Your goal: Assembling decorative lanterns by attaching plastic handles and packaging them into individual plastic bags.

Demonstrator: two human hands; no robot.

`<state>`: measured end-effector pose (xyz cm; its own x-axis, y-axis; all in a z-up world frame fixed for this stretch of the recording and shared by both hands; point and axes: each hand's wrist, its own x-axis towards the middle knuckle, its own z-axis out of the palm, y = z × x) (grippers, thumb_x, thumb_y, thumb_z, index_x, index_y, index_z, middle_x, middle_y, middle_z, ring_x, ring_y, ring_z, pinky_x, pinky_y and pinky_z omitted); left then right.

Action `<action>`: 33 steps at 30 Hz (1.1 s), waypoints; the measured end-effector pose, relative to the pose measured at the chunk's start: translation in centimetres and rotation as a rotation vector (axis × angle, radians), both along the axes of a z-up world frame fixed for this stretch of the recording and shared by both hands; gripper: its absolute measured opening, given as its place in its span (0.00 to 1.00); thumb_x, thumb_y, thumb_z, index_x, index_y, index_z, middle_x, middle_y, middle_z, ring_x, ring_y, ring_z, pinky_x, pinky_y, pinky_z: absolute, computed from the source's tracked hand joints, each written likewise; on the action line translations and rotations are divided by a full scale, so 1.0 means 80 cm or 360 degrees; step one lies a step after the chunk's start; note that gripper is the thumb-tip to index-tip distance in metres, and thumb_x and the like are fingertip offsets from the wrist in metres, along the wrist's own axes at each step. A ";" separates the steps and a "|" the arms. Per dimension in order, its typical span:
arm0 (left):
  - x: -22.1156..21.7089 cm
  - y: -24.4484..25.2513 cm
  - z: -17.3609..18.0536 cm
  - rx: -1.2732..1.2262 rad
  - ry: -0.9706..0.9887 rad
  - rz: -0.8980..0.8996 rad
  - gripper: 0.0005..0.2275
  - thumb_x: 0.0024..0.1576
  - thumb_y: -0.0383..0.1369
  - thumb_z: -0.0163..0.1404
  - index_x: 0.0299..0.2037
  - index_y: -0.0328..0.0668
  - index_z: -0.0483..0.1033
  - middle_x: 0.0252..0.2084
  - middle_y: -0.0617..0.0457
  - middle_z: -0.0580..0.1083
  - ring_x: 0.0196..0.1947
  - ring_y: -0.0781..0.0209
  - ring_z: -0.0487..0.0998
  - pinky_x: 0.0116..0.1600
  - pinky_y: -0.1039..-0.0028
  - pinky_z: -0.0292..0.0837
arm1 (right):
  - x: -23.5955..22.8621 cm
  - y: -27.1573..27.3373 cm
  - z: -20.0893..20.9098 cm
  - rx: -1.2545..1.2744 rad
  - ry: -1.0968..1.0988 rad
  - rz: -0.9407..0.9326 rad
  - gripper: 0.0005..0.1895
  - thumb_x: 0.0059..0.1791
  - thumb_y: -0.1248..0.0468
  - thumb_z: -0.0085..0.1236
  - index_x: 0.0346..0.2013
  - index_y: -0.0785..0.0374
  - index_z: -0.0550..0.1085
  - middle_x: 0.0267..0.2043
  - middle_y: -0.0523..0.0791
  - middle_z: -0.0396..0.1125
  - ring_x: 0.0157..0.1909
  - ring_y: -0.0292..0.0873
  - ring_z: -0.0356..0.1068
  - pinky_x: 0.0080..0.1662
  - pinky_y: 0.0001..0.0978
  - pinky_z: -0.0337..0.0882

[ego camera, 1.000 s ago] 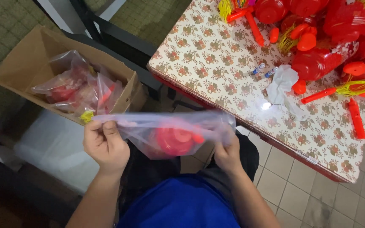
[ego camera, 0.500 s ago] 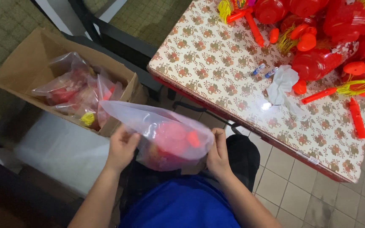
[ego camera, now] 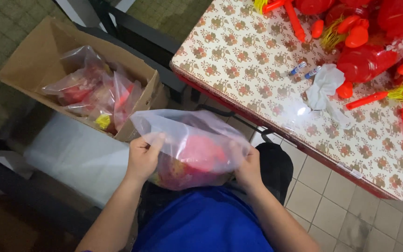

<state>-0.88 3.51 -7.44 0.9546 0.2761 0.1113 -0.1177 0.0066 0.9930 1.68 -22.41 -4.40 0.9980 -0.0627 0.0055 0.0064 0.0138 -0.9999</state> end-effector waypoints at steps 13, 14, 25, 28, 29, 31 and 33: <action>0.000 0.038 0.001 0.0111 -0.0028 -0.0341 0.09 0.65 0.26 0.48 0.42 0.29 0.83 0.35 0.42 0.81 0.40 0.58 0.77 0.51 0.58 0.75 | -0.001 0.002 0.046 0.0465 -0.0463 0.0183 0.26 0.59 0.56 0.47 0.26 0.71 0.79 0.21 0.49 0.74 0.26 0.34 0.73 0.36 0.27 0.77; 0.002 0.039 0.006 0.0079 -0.0036 -0.0350 0.10 0.66 0.28 0.47 0.43 0.31 0.82 0.35 0.45 0.80 0.40 0.61 0.75 0.51 0.61 0.75 | -0.003 -0.001 0.053 0.0420 -0.0496 0.0155 0.21 0.58 0.59 0.51 0.26 0.69 0.79 0.23 0.47 0.73 0.29 0.33 0.69 0.38 0.27 0.75; 0.006 0.003 0.061 0.0277 -0.0522 0.0039 0.09 0.66 0.26 0.48 0.36 0.30 0.79 0.31 0.47 0.78 0.30 0.64 0.73 0.42 0.71 0.74 | 0.002 -0.027 0.059 0.0243 -0.0598 0.0102 0.15 0.47 0.63 0.67 0.39 0.74 0.77 0.31 0.56 0.75 0.34 0.41 0.75 0.41 0.36 0.77; 0.006 -0.003 0.072 0.0336 -0.0571 0.0199 0.10 0.69 0.26 0.44 0.36 0.31 0.74 0.30 0.48 0.73 0.32 0.63 0.70 0.43 0.72 0.71 | 0.011 -0.042 0.053 0.0310 -0.0707 -0.0064 0.07 0.50 0.67 0.63 0.34 0.71 0.77 0.34 0.57 0.74 0.36 0.44 0.74 0.44 0.33 0.74; 0.004 -0.009 0.087 0.0382 -0.0560 0.0245 0.11 0.69 0.27 0.43 0.35 0.32 0.74 0.29 0.49 0.73 0.30 0.62 0.70 0.42 0.72 0.71 | 0.011 -0.042 0.059 0.0277 -0.0700 -0.0081 0.09 0.53 0.66 0.60 0.34 0.72 0.77 0.34 0.56 0.73 0.36 0.42 0.73 0.44 0.32 0.73; 0.002 -0.012 0.095 0.0439 -0.0555 0.0279 0.12 0.70 0.28 0.42 0.34 0.32 0.74 0.28 0.49 0.73 0.29 0.61 0.70 0.41 0.71 0.71 | 0.008 -0.044 0.066 0.0255 -0.0697 -0.0110 0.11 0.55 0.66 0.56 0.35 0.73 0.76 0.34 0.56 0.73 0.37 0.41 0.72 0.44 0.30 0.72; 0.001 -0.009 0.080 0.0436 -0.0701 0.0444 0.12 0.70 0.28 0.42 0.33 0.33 0.71 0.29 0.47 0.73 0.28 0.59 0.70 0.41 0.71 0.68 | 0.008 -0.055 0.071 -0.0099 -0.0801 -0.0049 0.16 0.56 0.60 0.54 0.37 0.74 0.78 0.35 0.56 0.74 0.37 0.41 0.72 0.43 0.32 0.72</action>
